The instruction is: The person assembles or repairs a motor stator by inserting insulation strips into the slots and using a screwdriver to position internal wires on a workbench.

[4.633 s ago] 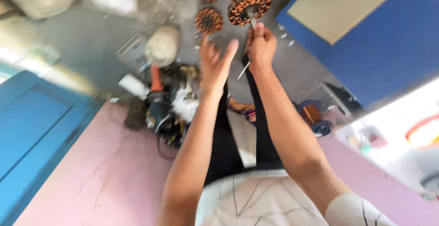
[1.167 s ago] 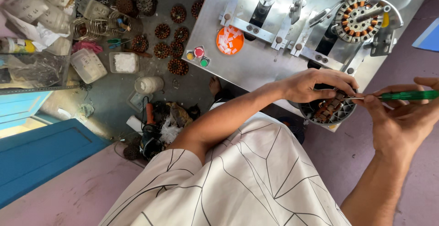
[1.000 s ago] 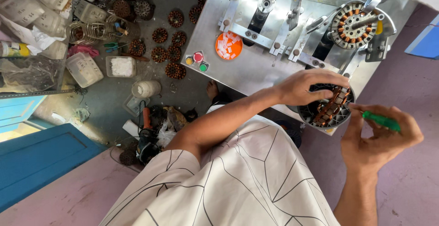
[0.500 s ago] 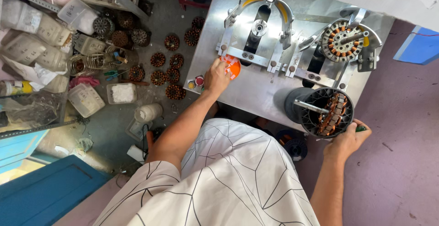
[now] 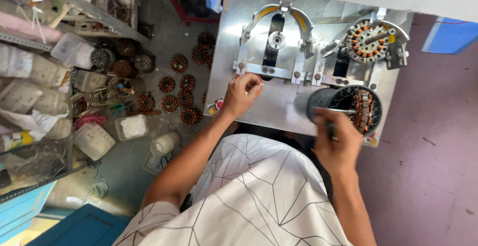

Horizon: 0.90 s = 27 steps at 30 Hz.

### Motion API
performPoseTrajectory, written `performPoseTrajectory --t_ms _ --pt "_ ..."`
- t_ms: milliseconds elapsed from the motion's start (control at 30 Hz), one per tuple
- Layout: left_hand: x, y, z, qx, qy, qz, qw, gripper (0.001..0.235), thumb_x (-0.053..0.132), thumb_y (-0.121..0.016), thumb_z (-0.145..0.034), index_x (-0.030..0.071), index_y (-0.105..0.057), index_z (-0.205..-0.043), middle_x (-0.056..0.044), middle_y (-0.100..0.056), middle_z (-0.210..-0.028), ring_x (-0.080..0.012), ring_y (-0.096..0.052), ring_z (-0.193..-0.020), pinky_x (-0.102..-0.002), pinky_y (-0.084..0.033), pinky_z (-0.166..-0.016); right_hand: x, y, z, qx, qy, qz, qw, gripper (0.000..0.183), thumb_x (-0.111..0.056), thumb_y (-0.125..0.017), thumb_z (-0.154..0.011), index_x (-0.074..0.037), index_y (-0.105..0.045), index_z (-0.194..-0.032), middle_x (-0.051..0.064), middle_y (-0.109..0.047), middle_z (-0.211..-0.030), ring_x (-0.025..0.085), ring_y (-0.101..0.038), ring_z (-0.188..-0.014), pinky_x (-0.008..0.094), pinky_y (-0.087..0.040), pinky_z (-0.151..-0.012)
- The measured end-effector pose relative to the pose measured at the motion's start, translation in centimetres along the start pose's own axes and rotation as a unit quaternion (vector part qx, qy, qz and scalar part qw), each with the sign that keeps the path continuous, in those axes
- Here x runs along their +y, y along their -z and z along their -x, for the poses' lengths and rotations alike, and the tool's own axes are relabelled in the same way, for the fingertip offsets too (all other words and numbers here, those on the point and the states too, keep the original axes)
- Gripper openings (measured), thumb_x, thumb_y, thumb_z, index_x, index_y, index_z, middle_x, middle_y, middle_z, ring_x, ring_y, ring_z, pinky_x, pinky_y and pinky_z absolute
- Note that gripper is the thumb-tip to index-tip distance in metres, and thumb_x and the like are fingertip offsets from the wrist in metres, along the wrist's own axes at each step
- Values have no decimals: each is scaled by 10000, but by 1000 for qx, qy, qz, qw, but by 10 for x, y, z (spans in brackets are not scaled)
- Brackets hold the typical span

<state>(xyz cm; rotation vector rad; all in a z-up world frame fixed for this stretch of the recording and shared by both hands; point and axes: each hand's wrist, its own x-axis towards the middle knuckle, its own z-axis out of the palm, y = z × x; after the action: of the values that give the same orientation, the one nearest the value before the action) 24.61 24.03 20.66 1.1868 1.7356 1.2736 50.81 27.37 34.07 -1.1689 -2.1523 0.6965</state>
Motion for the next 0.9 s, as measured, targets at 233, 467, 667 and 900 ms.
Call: performPoseTrajectory --t_ms 233,467,667,900 --pt "103 9 18 -99 -160 14 982 127 -21 -698 -915 22 -636 -1017 -112 -682 -971 -314 -697 -886 -385 -553 -742 -48 -25 -39 -31 3 -29 999 194 -19 -801 -870 -82 -729 -1039 72 -731 -1019 228 -726 -815 316 -572 -676" --pt "138 -26 21 -123 -226 17 966 189 -41 -712 -856 24 -615 -1004 -130 -665 -992 -341 -678 -908 -422 -557 -774 -28 7 -14 16 -16 -11 1000 197 53 -756 -850 -47 -697 -1009 71 -718 -1008 217 -733 -862 316 -574 -726" --pt "158 -76 25 -176 -157 46 971 174 -42 -710 -860 16 -600 -982 -120 -684 -931 -347 -690 -822 -423 -538 -676 3 42 1 0 -18 -27 999 210 139 -630 -837 -8 -592 -983 112 -664 -989 247 -676 -830 330 -541 -719" --pt "165 -136 16 -221 -71 119 965 129 -17 -698 -897 30 -598 -962 -67 -694 -839 -222 -710 -745 -358 -563 -673 50 74 4 -22 -121 -141 982 135 110 -557 -933 0 -561 -1011 88 -694 -942 104 -655 -714 257 -524 -624"
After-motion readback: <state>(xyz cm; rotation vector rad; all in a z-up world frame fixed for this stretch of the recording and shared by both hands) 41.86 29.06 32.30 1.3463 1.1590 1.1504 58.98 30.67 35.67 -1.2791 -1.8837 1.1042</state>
